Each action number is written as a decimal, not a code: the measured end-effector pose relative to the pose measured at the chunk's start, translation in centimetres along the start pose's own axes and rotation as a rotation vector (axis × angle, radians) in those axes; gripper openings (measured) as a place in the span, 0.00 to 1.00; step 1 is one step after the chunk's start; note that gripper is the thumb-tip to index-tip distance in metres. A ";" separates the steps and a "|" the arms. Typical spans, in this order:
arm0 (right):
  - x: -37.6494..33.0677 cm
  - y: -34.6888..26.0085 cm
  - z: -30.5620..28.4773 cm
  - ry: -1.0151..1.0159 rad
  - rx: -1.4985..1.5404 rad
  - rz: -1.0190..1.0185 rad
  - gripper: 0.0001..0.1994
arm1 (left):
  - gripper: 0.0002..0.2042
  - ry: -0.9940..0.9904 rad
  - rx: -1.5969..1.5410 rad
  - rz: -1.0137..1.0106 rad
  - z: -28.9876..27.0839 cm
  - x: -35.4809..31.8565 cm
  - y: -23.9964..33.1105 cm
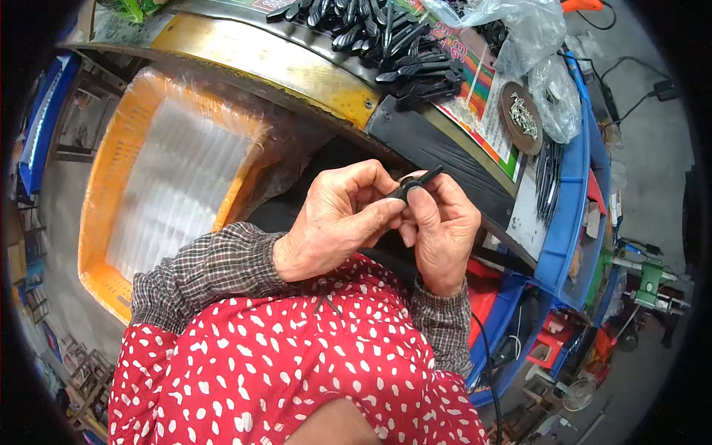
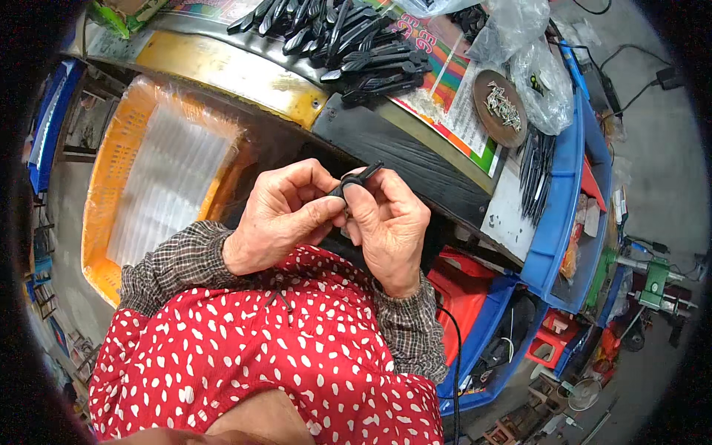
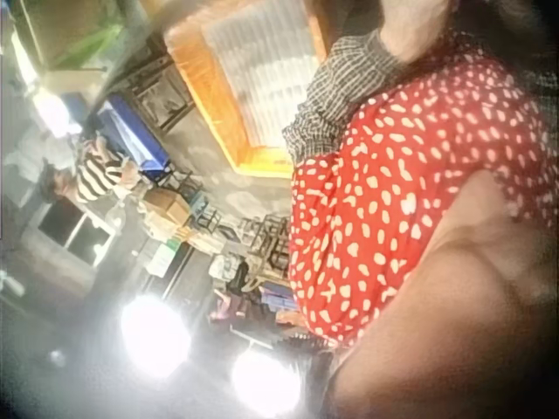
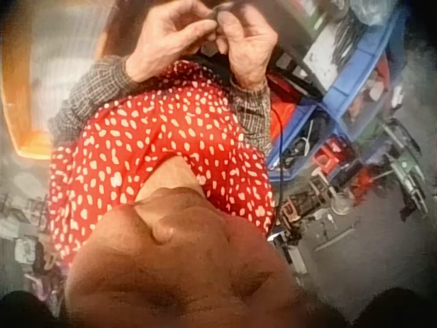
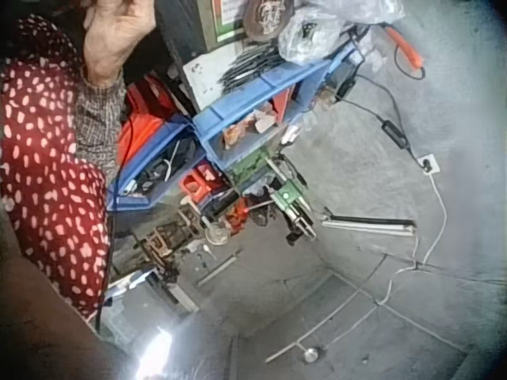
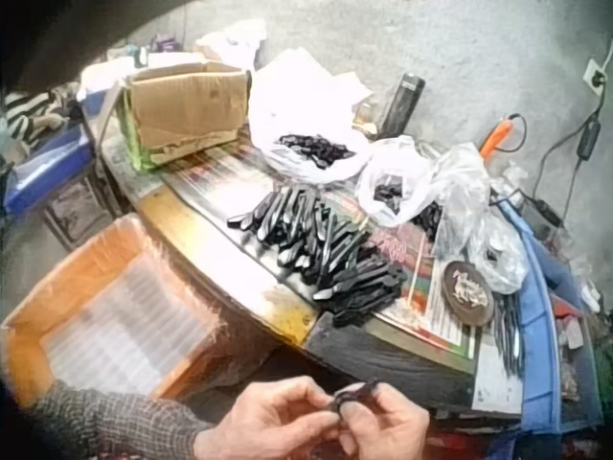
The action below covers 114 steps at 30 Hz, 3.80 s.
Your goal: The person assembles small black plastic parts by hand, then places the assembled parts into a yellow bin.
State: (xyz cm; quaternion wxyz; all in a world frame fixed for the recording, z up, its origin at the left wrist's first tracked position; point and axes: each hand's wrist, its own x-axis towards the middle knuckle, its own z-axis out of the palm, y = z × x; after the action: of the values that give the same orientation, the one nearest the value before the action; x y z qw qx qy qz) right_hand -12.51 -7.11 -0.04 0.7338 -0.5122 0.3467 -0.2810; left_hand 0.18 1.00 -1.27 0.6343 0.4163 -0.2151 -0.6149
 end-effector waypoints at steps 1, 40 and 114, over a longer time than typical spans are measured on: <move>0.0 0.0 0.0 0.013 -0.050 -0.008 0.07 | 0.03 0.001 -0.001 0.000 -0.1 0.0 -0.2; -0.2 1.3 0.6 0.074 -0.118 0.016 0.03 | 0.04 0.035 0.071 -0.032 -0.8 -0.3 -0.8; 0.4 -5.1 -3.1 0.042 -0.375 -0.163 0.07 | 0.09 0.017 0.696 0.385 1.6 0.6 1.3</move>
State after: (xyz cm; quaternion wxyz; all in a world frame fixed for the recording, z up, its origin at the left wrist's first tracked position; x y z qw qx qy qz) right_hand -15.06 -10.81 3.96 0.5931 -0.6600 0.3657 -0.2807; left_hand -0.17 -0.16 0.51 0.5606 0.5637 -0.4794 -0.3716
